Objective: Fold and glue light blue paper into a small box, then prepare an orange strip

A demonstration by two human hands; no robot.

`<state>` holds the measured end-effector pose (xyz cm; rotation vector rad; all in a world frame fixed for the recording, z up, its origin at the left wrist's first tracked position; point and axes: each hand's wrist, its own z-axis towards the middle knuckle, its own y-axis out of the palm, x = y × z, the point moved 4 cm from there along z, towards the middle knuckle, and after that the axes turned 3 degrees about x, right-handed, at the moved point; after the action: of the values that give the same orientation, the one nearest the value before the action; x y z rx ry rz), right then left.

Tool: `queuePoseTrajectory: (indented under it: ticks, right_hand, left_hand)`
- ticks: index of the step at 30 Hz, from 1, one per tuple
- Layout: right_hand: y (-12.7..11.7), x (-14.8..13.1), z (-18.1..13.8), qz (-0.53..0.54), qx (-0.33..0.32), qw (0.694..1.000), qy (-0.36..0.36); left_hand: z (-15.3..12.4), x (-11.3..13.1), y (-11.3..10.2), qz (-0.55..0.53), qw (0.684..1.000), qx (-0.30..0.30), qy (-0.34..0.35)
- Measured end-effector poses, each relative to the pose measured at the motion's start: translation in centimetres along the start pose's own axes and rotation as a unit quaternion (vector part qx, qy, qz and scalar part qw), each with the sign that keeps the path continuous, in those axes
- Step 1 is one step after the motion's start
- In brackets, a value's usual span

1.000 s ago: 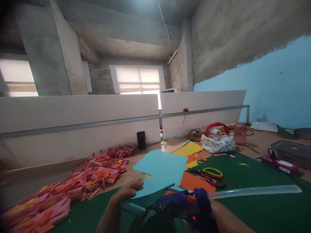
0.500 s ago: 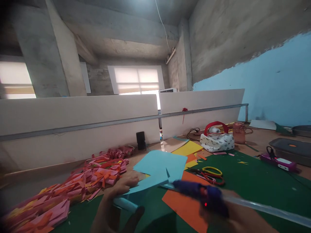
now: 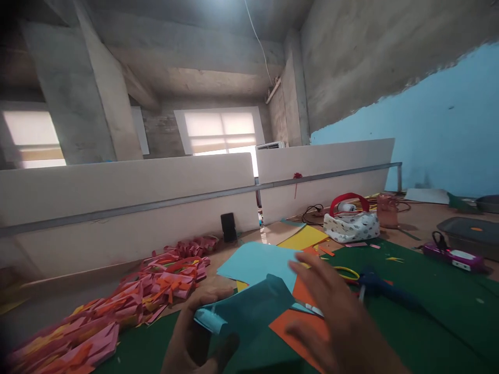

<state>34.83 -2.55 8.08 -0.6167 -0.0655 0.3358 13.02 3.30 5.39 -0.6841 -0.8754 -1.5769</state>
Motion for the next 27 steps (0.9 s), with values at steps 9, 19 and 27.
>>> queuePoseTrajectory:
  ticks: [9, 19, 27]
  right_hand:
    - [2.2, -9.2, 4.8, 0.035, 0.122, 0.982, -0.138]
    - [3.2, -9.8, 4.4, 0.093, 0.131, 0.981, -0.108]
    - [3.5, -9.3, 4.1, 0.155, 0.208, 0.964, -0.05]
  left_hand:
    - [-0.1, -0.1, -0.4, 0.066, 0.996, 0.022, 0.061]
    - [-0.1, -0.6, -0.7, 0.091, 0.994, 0.03, 0.06]
    - [-0.2, 0.4, -0.4, 0.007, 0.998, -0.044, 0.042]
